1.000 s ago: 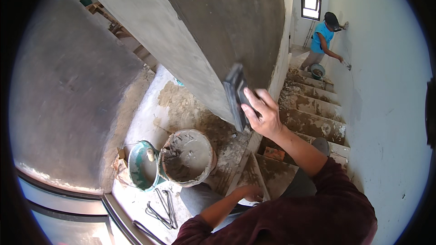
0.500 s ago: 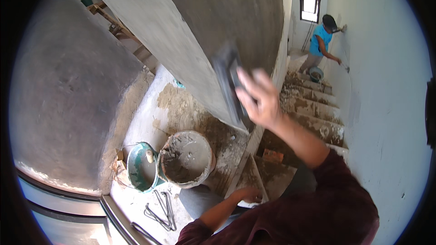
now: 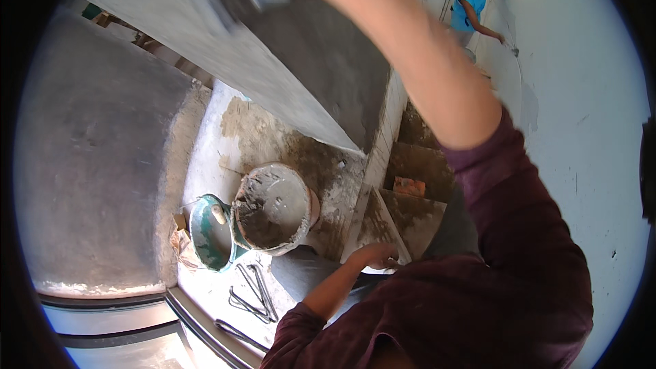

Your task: The person uses a trowel to apply wet cement mix to a concrete pillar and then uses a rectangular smoothing board to level and smooth the surface.

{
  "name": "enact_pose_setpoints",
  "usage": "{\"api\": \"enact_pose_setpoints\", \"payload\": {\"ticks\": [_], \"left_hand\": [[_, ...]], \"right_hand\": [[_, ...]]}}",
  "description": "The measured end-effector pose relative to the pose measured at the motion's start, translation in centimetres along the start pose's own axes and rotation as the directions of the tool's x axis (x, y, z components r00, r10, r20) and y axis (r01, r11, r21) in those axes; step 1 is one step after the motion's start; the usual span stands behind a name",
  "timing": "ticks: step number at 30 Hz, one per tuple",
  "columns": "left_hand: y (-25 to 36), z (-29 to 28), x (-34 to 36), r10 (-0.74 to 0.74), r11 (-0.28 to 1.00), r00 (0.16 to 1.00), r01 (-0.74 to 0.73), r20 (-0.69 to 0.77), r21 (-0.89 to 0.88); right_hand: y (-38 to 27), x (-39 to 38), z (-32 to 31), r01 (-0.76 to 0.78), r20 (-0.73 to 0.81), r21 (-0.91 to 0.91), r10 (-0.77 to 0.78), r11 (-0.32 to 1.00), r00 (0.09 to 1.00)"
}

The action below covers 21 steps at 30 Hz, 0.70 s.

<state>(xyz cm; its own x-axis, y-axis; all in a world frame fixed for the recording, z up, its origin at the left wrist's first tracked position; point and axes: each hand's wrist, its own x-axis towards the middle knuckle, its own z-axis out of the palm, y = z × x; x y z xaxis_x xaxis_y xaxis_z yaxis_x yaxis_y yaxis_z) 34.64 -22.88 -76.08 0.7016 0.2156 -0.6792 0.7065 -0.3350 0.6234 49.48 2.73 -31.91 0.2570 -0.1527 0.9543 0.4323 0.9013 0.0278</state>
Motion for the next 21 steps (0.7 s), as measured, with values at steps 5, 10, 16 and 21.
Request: {"api": "enact_pose_setpoints", "payload": {"ticks": [5,10,16,21], "left_hand": [[0.9,1.8,0.5,-0.007,1.0,0.994,0.005,0.11,0.02],[0.6,1.4,0.5,0.031,0.999,0.998,-0.032,0.053,0.025],[0.3,0.4,0.3,0.002,0.999,0.998,-0.006,0.068,0.05],[1.1,-0.5,-0.2,-0.004,0.995,0.999,0.007,-0.035,0.097]], "right_hand": [[-5.5,-20.5,-8.0,-0.653,0.313,-0.137,0.658,0.745,0.685],[-6.2,-31.0,-14.5,-0.727,0.197,-0.283,0.78,0.625,0.594],[-7.4,-23.7,-9.3,-0.689,0.291,-0.085,0.679,0.72,0.674],[-2.5,-11.8,-4.0,-0.309,0.244,-0.171,0.344,0.935,0.907]]}}
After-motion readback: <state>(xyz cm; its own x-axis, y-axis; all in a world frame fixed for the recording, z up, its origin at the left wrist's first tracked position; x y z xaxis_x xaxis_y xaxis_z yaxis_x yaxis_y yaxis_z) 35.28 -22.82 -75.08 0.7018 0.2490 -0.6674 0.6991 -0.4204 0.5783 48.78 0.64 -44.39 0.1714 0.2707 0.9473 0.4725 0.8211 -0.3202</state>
